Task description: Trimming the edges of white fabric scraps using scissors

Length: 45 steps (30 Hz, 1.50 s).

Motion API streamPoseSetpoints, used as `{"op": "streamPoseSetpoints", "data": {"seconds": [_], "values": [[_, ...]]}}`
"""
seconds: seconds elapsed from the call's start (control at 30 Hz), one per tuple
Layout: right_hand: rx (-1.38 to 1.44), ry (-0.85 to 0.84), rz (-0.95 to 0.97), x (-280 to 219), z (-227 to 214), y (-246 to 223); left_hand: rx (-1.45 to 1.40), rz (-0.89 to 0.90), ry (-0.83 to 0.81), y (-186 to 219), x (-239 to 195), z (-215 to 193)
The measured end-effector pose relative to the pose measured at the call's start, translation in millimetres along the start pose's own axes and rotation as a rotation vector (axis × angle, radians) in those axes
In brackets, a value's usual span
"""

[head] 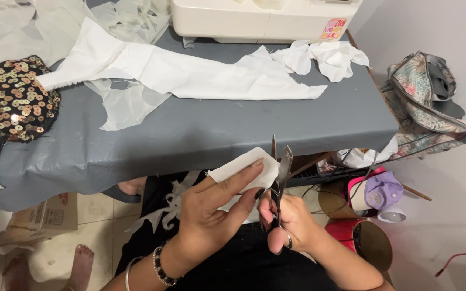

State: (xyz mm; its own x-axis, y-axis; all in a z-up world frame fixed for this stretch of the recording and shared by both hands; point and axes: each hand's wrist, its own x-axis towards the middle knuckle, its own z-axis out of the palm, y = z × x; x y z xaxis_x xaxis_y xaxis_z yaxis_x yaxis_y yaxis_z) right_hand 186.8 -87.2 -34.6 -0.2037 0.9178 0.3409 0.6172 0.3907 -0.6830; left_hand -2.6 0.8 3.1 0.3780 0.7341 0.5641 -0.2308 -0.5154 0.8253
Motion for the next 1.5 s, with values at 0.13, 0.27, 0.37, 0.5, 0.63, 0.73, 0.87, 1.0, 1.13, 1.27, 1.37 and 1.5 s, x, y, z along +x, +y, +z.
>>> {"op": "streamPoseSetpoints", "data": {"seconds": [0.13, 0.27, 0.37, 0.5, 0.63, 0.73, 0.87, 1.0, 1.13, 1.27, 1.37, 1.5], "values": [[0.016, -0.027, -0.003, -5, -1, 5, -0.010, -0.020, -0.013, 0, -1, -4], [0.015, -0.063, 0.008, -11, -2, 7, 0.001, -0.032, -0.043, -6, -5, -9], [0.000, -0.111, 0.030, -19, -4, 12, 0.088, -0.011, -0.053, -10, -10, -12], [-0.024, -0.142, 0.044, -26, -7, 14, 0.169, 0.003, -0.069, -16, -16, -14], [-0.059, -0.183, 0.072, -33, -10, 19, 0.125, 0.004, -0.114, -15, -16, -19], [-0.041, -0.211, 0.073, -35, -11, 20, 0.165, 0.025, -0.136, -15, -17, -22], [-0.017, -0.243, 0.059, -37, -12, 21, 0.139, 0.005, -0.153, -18, -22, -25], [-0.015, -0.267, 0.065, -40, -13, 21, 0.162, -0.011, -0.173, -22, -27, -29], [-0.013, -0.279, 0.053, -44, -12, 24, 0.152, -0.019, -0.183, -21, -27, -32], [-0.003, -0.293, 0.070, -46, -13, 25, 0.109, -0.011, -0.207, -19, -25, -33], [-0.006, -0.302, 0.069, -47, -13, 26, 0.123, -0.030, -0.216, -20, -27, -35], [-0.021, -0.329, 0.092, -52, -16, 28, 0.150, -0.065, -0.240, -22, -28, -37]]}}
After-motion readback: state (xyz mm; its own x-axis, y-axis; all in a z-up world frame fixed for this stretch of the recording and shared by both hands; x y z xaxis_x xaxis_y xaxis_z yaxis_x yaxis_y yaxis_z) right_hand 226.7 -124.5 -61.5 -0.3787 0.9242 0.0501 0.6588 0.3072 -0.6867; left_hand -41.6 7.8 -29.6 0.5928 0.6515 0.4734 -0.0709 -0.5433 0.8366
